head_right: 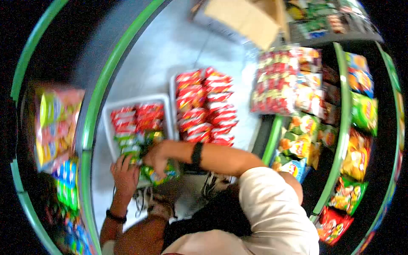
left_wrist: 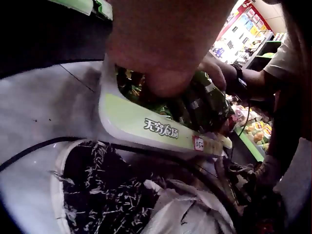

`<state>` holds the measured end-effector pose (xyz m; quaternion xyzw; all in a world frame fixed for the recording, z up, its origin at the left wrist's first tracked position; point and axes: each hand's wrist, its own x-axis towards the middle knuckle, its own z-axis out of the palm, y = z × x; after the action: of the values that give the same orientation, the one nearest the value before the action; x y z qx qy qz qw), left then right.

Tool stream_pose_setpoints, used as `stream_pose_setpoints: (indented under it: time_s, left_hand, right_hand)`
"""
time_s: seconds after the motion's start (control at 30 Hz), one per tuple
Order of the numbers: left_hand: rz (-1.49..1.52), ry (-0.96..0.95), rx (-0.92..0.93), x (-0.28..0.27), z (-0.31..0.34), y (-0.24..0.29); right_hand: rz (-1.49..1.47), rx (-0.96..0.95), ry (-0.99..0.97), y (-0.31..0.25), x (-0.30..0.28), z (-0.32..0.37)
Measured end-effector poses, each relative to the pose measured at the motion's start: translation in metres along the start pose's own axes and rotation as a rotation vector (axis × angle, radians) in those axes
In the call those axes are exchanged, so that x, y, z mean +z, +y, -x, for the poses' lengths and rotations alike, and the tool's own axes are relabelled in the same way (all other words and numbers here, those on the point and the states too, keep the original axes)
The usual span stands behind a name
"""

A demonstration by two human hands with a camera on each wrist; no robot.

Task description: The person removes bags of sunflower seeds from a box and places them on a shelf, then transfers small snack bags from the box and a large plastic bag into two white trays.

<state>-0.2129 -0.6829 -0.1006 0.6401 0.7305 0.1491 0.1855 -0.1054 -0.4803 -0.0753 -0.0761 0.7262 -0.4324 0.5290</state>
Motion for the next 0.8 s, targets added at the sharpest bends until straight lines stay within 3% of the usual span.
stream_pose_setpoints:
  time_s: [0.03, 0.13, 0.17, 0.23, 0.37, 0.4, 0.43, 0.47, 0.5, 0.57, 0.63, 0.7, 0.8]
  left_hand:
    - [0.013, 0.011, 0.001, -0.001, -0.002, -0.001]
    - [-0.024, -0.013, -0.015, -0.01, -0.007, 0.003]
    - [-0.029, -0.005, -0.006, -0.009, -0.008, 0.0]
    - [-0.05, -0.021, 0.033, -0.008, -0.009, -0.003]
    - [0.013, -0.019, 0.078, -0.017, -0.014, -0.006]
    - [0.019, -0.041, 0.125, -0.02, -0.014, -0.009]
    - [-0.017, -0.07, 0.133, -0.013, -0.014, -0.013]
    - [-0.053, -0.115, 0.128, -0.007, -0.009, -0.019]
    - [0.023, -0.151, 0.072, -0.019, -0.014, -0.01]
    - [0.0, -0.13, 0.131, -0.021, -0.015, -0.008]
    - [-0.124, -0.164, 0.167, -0.016, -0.009, -0.008]
    - [-0.031, -0.161, 0.092, -0.021, -0.005, 0.001]
    - [0.002, -0.202, 0.046, -0.024, 0.001, 0.004]
  right_hand:
    - [-0.051, -0.035, 0.076, 0.017, 0.006, -0.009]
    - [-0.419, -0.151, 0.041, 0.032, -0.003, 0.001]
    - [-0.413, -0.147, 0.053, 0.036, 0.0, -0.002]
    - [-0.703, -0.292, -0.034, 0.036, 0.002, -0.005]
    - [-0.887, -0.209, 0.03, 0.026, 0.012, 0.002]
    - [-0.914, -0.296, -0.004, 0.035, 0.019, -0.014]
    - [-0.864, -0.163, 0.113, 0.035, 0.024, -0.014]
    - [-0.958, -0.116, 0.11, 0.034, 0.027, -0.012]
    - [-0.895, -0.127, 0.051, 0.021, 0.015, 0.004]
    - [-0.957, -0.324, -0.058, 0.04, 0.028, -0.025]
    - [-0.793, -0.168, 0.054, 0.032, 0.024, -0.007]
    - [-0.624, 0.035, 0.187, 0.046, 0.036, -0.012]
    - [-0.865, 0.024, -0.054, 0.032, 0.027, 0.007]
